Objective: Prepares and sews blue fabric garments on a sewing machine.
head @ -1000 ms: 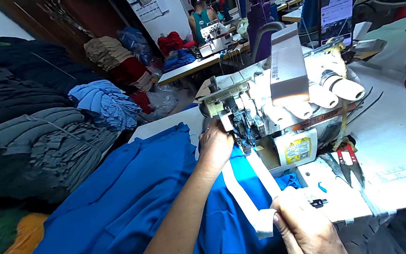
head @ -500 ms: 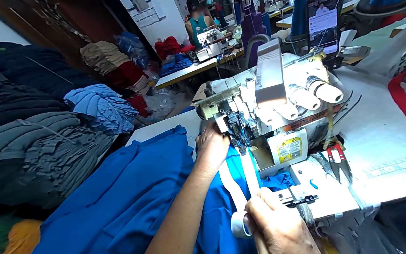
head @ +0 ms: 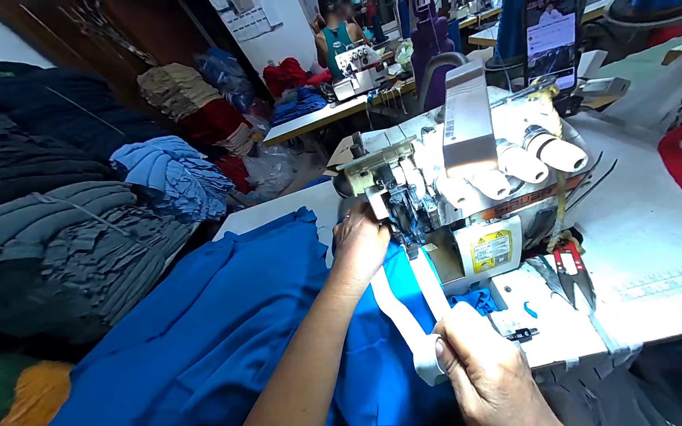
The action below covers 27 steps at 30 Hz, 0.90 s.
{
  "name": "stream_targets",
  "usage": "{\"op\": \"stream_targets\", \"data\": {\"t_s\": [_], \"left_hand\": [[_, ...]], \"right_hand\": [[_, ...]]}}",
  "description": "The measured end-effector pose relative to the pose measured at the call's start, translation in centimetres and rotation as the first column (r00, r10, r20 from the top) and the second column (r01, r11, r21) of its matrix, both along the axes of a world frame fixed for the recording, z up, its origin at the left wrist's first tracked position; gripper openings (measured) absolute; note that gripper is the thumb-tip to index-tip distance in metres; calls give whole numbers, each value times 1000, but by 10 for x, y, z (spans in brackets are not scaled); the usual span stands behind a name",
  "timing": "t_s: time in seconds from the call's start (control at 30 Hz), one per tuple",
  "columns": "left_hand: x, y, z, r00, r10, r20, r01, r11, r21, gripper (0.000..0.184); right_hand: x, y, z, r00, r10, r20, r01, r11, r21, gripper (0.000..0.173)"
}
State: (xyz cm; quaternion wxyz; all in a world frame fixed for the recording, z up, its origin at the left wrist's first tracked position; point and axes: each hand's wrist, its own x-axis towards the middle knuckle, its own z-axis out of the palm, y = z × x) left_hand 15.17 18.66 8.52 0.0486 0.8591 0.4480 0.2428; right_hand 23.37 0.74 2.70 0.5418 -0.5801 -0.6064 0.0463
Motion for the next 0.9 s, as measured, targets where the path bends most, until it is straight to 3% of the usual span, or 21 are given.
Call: {"op": "stream_targets", "data": {"t_s": [0.13, 0.23, 0.33, 0.4, 0.47, 0.53, 0.6, 0.67, 0.73, 0.77, 0.8, 0.83, 0.9], "left_hand": [[1, 0, 4, 997, 45, 66, -40, 996, -84, 23], [-9, -12, 8, 964, 62, 259, -25, 990, -141, 22], [-30, -28, 16, 864, 106, 492, 31, 965, -262, 17], [-45, -44, 26, 687, 111, 718, 258, 887, -383, 26], [-59, -53, 34, 447, 124, 886, 510, 778, -367, 33], [-68, -60, 41, 250, 154, 956, 653, 702, -284, 35], [-71, -66, 48, 140, 167, 976, 747, 629, -215, 35], [-71, -70, 47, 179, 53, 982, 773, 610, -174, 28], [-72, -70, 41, 372, -210, 904, 726, 672, -143, 37], [-72, -69, 37, 537, -364, 761, 651, 753, -99, 43], [-72, -66, 31, 711, -491, 504, 551, 834, 33, 43], [-73, -63, 24, 819, -532, 213, 489, 843, 226, 36], [-80, -63, 19, 861, -466, -202, 507, 766, 395, 18]], "right_hand": [[1, 7, -4, 1000, 16, -10, -16, 1000, 11, 25], [4, 12, -6, 999, 31, 13, -32, 999, 42, 27], [10, 17, -3, 997, 36, 71, -40, 997, 64, 26], [14, 18, 0, 996, 63, 69, -67, 996, 62, 22], [17, 15, 2, 992, 126, 23, -127, 991, 52, 24], [17, 13, 2, 988, 144, 49, -148, 985, 84, 29], [18, 10, 6, 986, 158, 61, -162, 984, 68, 37], [19, 6, 15, 981, 191, 37, -192, 981, 27, 39], [19, 1, 25, 955, 295, 4, -295, 955, 24, 32], [19, -2, 31, 931, 365, -2, -364, 930, 47, 30], [19, -7, 37, 905, 424, 14, -424, 903, 70, 29], [19, -13, 43, 881, 471, 44, -473, 877, 80, 30], [21, -27, 53, 840, 539, 69, -542, 839, 44, 29]]}}
